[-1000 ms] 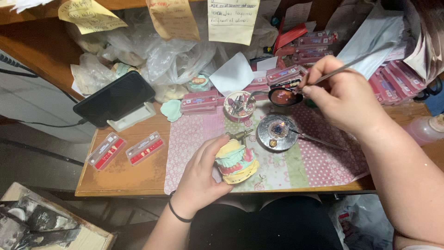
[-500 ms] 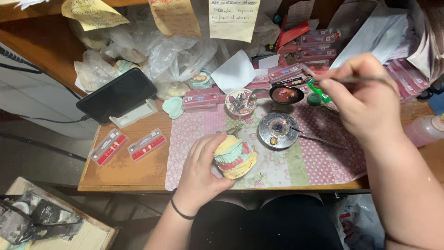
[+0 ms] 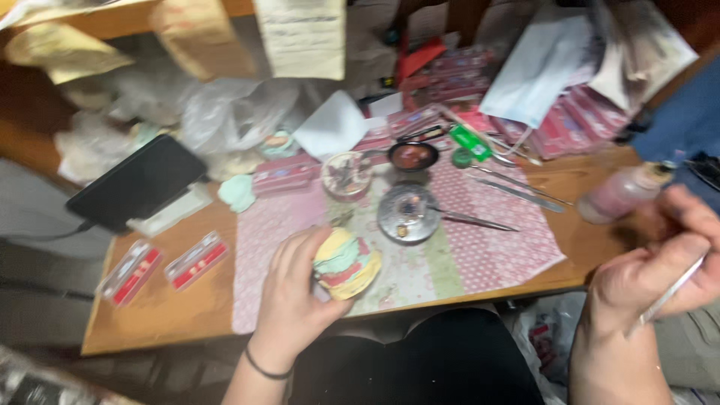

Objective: The person holds a dental mold in a metal clamp and uses a small metal tool to scrape and smooth the pink and yellow material on the mold. They repeatedly dip the tool into a small container of liquid and continue working on the surface of the dental mold.

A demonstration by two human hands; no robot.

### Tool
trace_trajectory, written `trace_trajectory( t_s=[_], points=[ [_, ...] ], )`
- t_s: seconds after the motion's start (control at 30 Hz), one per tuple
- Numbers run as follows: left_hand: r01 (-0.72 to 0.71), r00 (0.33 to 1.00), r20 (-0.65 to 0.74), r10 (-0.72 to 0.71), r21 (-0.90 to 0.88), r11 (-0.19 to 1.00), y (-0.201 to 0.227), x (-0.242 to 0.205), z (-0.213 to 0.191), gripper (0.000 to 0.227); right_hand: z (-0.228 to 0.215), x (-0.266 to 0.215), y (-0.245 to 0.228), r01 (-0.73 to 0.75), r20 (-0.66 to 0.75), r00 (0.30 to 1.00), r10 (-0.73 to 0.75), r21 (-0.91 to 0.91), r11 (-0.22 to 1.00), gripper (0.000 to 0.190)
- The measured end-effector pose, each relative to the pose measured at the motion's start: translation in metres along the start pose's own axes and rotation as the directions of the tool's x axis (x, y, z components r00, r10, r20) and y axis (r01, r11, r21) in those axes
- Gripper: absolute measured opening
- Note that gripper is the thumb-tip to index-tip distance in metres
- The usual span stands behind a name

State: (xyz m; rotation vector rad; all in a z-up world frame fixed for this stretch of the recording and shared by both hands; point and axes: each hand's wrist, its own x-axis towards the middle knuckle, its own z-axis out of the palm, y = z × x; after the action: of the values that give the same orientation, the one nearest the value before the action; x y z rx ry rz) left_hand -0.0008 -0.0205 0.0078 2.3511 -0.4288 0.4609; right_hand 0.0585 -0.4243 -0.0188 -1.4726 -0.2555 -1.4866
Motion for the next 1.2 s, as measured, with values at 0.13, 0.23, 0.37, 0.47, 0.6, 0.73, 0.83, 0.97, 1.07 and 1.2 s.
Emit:
trace_trajectory(
  t_s=[0.13, 0.23, 0.37, 0.47, 0.6, 0.73, 0.83, 0.97, 1.07, 1.2],
  points=[
    [-0.017, 0.999, -0.035, 0.017, 0.003, 1.000, 0.000, -0.004, 0.006, 0.087, -0.015, 0.021, -0.002, 0.005, 0.123, 0.992, 0.035, -0.309, 0.951, 0.038],
    [-0.004, 0.997, -0.077, 0.001, -0.039, 0.999, 0.005, -0.004, 0.005, 0.089, -0.034, 0.020, 0.036, -0.307, 0.370, 0.882, 0.291, -0.014, 0.951, 0.060],
    [-0.014, 0.979, -0.205, -0.011, -0.119, 0.993, 0.006, -0.002, 0.002, 0.087, -0.036, 0.016, 0.048, -0.462, 0.273, 0.722, 0.636, -0.495, 0.736, 0.057],
    [-0.147, 0.955, -0.281, 0.093, -0.179, 0.973, 0.006, 0.006, 0.000, 0.081, -0.027, 0.009, 0.030, -0.449, 0.246, 0.762, 0.599, -0.466, 0.762, 0.060],
    [-0.379, 0.895, -0.366, 0.256, -0.322, 0.867, 0.006, 0.020, 0.000, 0.069, 0.002, -0.004, -0.028, -0.528, 0.334, 0.720, 0.608, -0.304, 0.793, 0.065],
    [-0.383, 0.893, -0.370, 0.257, -0.321, 0.866, 0.000, 0.016, 0.002, 0.062, 0.027, -0.035, -0.068, -0.638, 0.544, 0.537, 0.645, -0.238, 0.732, 0.068],
    [-0.418, 0.872, -0.400, 0.281, -0.313, 0.852, -0.004, 0.012, 0.003, 0.059, 0.039, -0.065, -0.081, -0.770, 0.697, 0.297, 0.653, -0.230, 0.595, 0.074],
    [-0.421, 0.876, -0.386, 0.290, -0.317, 0.850, -0.009, 0.008, 0.004, 0.057, 0.066, -0.063, -0.110, -0.590, 0.853, 0.210, 0.477, -0.279, 0.758, 0.076],
    [-0.424, 0.877, -0.380, 0.294, -0.323, 0.846, -0.010, 0.007, 0.004, 0.057, 0.077, -0.060, -0.122, -0.509, 0.898, 0.220, 0.380, -0.226, 0.831, 0.076],
    [-0.412, 0.886, -0.361, 0.291, -0.328, 0.850, -0.013, 0.004, 0.005, 0.063, 0.081, -0.058, -0.126, -0.434, 0.890, 0.246, 0.383, -0.252, 0.865, 0.070]
  ],
)
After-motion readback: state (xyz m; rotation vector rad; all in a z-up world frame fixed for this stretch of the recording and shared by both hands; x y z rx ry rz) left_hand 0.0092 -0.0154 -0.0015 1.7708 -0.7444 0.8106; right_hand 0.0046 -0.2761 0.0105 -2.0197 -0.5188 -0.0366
